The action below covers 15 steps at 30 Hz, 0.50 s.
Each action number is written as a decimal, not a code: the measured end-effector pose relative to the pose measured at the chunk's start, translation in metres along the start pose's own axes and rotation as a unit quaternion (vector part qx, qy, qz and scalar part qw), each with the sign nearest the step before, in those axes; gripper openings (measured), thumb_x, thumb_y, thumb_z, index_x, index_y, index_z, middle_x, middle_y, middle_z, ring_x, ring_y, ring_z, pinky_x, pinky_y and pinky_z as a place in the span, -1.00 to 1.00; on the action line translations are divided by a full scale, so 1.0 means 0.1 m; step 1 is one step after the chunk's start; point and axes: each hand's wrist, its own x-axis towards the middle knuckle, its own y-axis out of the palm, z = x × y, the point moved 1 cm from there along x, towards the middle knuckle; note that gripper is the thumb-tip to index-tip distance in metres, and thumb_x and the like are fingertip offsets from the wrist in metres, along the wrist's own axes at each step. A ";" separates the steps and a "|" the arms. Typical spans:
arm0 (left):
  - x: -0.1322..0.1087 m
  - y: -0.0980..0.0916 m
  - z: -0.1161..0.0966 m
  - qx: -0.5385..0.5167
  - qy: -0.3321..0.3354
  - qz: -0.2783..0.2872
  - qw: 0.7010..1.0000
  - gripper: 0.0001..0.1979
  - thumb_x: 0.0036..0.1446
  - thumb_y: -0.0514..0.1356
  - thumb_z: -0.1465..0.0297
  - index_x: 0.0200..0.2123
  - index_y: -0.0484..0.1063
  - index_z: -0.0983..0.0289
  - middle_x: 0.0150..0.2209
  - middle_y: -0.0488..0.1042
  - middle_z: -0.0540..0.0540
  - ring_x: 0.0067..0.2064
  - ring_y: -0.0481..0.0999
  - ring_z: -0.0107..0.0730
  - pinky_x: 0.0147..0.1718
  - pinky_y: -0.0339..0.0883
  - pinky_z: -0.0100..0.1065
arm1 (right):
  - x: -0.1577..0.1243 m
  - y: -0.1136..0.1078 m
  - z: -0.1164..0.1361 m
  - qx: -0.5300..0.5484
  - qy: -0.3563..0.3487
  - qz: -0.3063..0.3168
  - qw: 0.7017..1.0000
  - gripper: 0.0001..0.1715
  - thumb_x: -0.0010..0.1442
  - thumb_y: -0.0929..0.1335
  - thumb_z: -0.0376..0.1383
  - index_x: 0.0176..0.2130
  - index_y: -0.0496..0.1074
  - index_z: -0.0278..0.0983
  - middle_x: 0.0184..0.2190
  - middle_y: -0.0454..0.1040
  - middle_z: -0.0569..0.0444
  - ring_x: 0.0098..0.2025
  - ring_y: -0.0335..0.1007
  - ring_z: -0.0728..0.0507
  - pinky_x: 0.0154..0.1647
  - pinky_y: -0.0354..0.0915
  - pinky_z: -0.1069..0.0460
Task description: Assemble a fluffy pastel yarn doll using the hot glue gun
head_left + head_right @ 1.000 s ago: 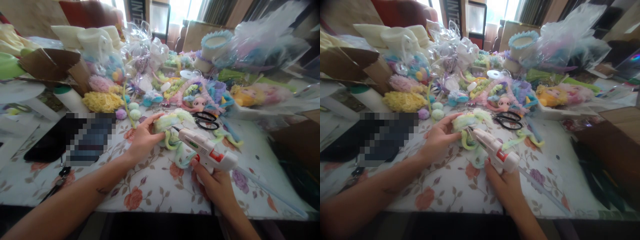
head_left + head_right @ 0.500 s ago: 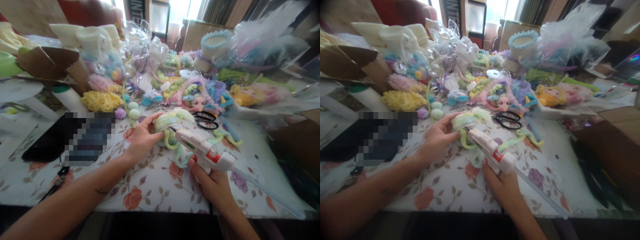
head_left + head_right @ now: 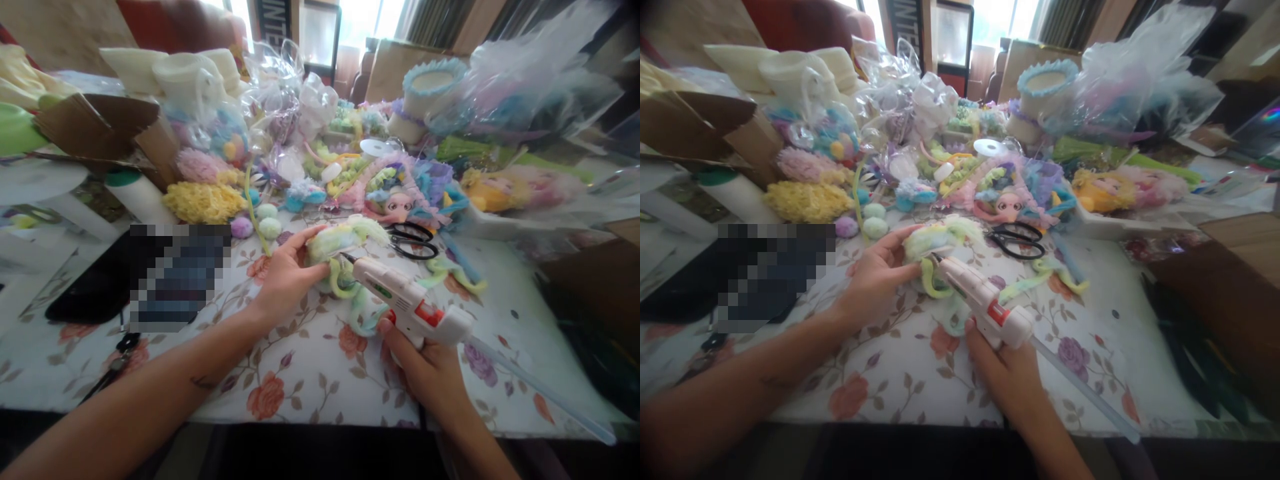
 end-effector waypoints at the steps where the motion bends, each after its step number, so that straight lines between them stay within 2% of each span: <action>1: 0.00 0.00 0.00 0.001 0.002 -0.003 1.000 -0.37 -0.04 0.40 0.50 0.16 0.43 0.25 0.17 0.51 0.21 0.23 0.44 0.01 0.20 0.33 -0.07 | 0.00 0.00 0.00 -0.005 0.001 0.003 1.000 -0.53 0.20 0.36 0.04 -0.55 0.35 -0.21 -0.72 0.29 0.15 -0.65 0.19 -0.03 -0.66 0.11 0.06; 9: 0.00 -0.01 -0.01 0.007 0.002 -0.010 1.000 -0.37 -0.06 0.40 0.50 0.14 0.44 0.25 0.18 0.50 0.20 0.22 0.44 0.00 0.19 0.33 -0.08 | 0.00 0.00 0.00 -0.011 0.003 -0.004 1.000 -0.54 0.19 0.36 0.04 -0.52 0.39 -0.23 -0.70 0.31 0.15 -0.65 0.17 -0.02 -0.64 0.10 0.07; 15: 0.00 0.01 -0.01 -0.018 -0.006 -0.011 1.000 -0.37 -0.06 0.41 0.49 0.13 0.44 0.24 0.15 0.52 0.18 0.21 0.46 -0.02 0.17 0.36 -0.10 | -0.01 0.00 0.05 -0.036 -0.008 -0.022 0.999 -0.54 0.16 0.37 0.03 -0.57 0.40 -0.23 -0.68 0.36 0.13 -0.60 0.30 -0.07 -0.58 0.24 0.05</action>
